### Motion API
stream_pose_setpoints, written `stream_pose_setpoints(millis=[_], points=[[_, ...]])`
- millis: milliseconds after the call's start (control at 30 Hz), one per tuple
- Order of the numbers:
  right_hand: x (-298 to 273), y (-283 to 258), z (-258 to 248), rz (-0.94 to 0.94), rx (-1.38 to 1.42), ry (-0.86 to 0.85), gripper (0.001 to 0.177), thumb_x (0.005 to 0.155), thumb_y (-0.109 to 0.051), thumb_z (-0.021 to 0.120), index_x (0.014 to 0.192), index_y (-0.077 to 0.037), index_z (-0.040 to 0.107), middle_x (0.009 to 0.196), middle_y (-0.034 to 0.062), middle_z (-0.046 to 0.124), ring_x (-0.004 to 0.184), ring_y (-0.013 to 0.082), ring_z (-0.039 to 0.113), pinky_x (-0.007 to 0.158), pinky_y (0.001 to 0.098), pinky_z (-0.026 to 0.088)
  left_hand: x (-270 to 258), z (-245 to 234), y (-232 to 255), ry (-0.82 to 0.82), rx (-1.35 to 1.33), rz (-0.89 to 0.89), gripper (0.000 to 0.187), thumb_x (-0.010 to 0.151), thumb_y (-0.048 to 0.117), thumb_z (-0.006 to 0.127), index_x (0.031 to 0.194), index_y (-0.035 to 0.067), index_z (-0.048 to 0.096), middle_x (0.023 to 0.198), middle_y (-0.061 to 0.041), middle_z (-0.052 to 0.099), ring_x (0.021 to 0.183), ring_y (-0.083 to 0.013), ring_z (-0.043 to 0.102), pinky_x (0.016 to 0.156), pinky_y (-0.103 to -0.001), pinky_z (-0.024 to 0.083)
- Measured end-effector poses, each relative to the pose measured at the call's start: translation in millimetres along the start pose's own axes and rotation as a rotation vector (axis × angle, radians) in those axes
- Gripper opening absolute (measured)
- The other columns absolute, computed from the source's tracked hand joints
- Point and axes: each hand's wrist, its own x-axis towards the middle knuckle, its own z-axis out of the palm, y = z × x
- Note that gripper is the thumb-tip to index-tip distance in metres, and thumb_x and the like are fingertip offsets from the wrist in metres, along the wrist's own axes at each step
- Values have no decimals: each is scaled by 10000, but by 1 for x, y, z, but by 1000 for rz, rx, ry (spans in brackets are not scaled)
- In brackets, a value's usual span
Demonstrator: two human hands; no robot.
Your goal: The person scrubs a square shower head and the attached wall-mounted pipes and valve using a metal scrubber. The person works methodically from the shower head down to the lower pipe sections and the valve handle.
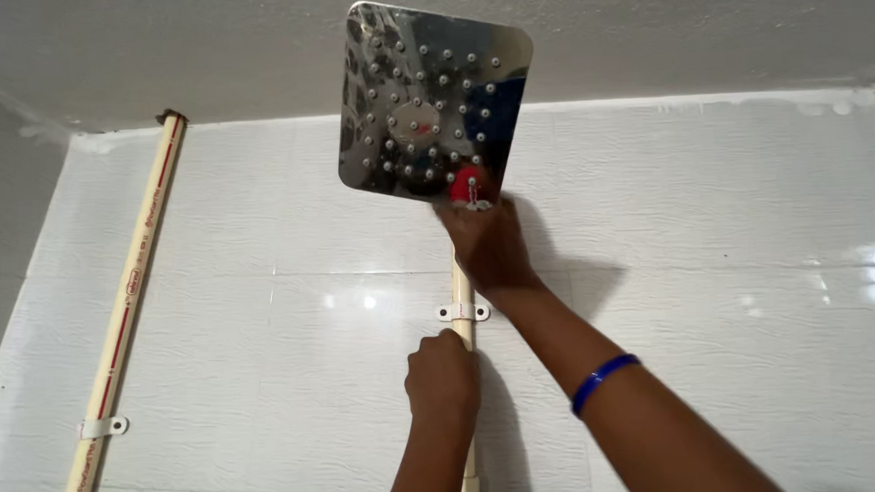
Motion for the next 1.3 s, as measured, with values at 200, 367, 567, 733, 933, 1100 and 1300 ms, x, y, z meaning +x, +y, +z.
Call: stream_pose_setpoints(millis=[200,367,567,733,933,1100,1300], points=[[-24,-32,-17,411,192,-412,209,937,-48,608,1088,-63,752,1312,170,599,978,346,615,797,459,606,1,2,-2,33,-1,16,228,959,236,678,1006,13,682,1035,-179,712,962,-331,731,771,-430,629],[-36,-29,-23,598,339,-551,366,926,-56,656,1287,-82,603,1263,192,587,969,332,667,786,437,637,3,3,-3,29,-7,22,226,967,247,677,1019,27,687,1023,-180,724,952,-338,742,763,-436,634],[-11,9,38,62,126,88,183,1019,-5,626,1174,-52,712,1188,137,661,1117,367,674,873,432,637,0,0,-2,2,27,1,266,963,269,695,1027,12,679,1025,-192,720,965,-336,747,768,-431,644],[-33,-18,12,334,185,-270,296,929,20,607,1220,23,661,1276,266,596,1039,409,617,843,495,591,2,1,-3,19,-27,-20,193,959,225,676,1030,46,688,1030,-158,733,995,-334,738,808,-439,627],[-64,-41,-19,269,246,-306,388,851,73,611,1218,-36,675,1295,224,612,1031,386,621,847,487,595,-2,-4,-5,38,-55,-4,198,934,226,694,1029,54,714,1024,-156,745,993,-343,733,814,-457,617],[-16,5,33,131,71,-51,218,925,39,620,1098,-29,736,1204,198,632,1047,408,613,819,491,604,-4,-9,-4,-17,-107,-54,315,876,324,771,1028,54,715,995,-151,750,965,-336,742,829,-458,619],[-21,-23,9,254,147,-244,150,942,-26,579,1041,-3,689,1210,217,637,940,413,629,752,484,597,-2,-6,-6,3,-124,-45,319,887,344,765,993,49,706,970,-164,760,942,-347,744,824,-466,615]])
